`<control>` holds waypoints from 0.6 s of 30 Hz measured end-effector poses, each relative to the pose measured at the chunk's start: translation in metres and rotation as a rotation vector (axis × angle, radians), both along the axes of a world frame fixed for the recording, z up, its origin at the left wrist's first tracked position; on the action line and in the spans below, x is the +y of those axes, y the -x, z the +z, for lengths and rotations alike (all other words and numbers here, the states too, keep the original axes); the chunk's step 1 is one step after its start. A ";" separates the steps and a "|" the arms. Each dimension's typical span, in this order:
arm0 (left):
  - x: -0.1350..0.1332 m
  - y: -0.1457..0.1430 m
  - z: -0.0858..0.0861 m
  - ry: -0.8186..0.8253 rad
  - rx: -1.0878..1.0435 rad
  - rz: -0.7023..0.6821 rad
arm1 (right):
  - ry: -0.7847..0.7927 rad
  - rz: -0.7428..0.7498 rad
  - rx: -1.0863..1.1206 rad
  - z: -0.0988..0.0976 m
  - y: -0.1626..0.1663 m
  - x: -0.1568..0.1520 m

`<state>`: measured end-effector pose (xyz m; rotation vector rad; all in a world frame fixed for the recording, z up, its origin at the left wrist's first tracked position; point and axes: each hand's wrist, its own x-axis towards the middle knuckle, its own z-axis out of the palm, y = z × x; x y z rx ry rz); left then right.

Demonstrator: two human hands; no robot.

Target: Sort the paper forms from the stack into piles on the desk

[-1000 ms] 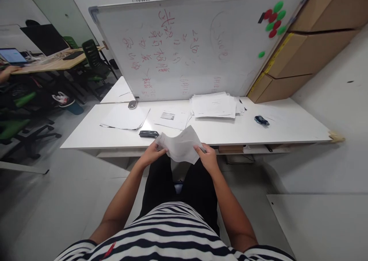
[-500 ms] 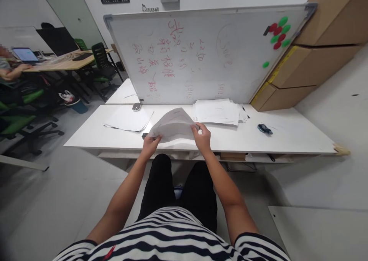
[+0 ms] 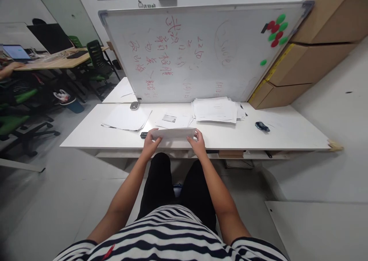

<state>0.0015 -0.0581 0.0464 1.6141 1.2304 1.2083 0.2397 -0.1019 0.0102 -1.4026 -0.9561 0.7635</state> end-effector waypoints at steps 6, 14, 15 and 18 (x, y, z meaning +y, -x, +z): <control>0.005 -0.009 0.002 0.121 -0.201 -0.036 | -0.068 0.065 -0.106 0.016 -0.002 -0.002; -0.003 -0.023 -0.016 0.163 -0.346 0.017 | -0.008 0.039 -0.061 0.009 0.012 -0.011; -0.005 -0.025 -0.020 0.158 -0.344 0.018 | 0.028 0.033 -0.074 0.004 0.014 -0.013; -0.010 -0.028 -0.023 0.125 -0.298 -0.018 | 0.089 -0.019 -0.197 -0.005 0.014 -0.021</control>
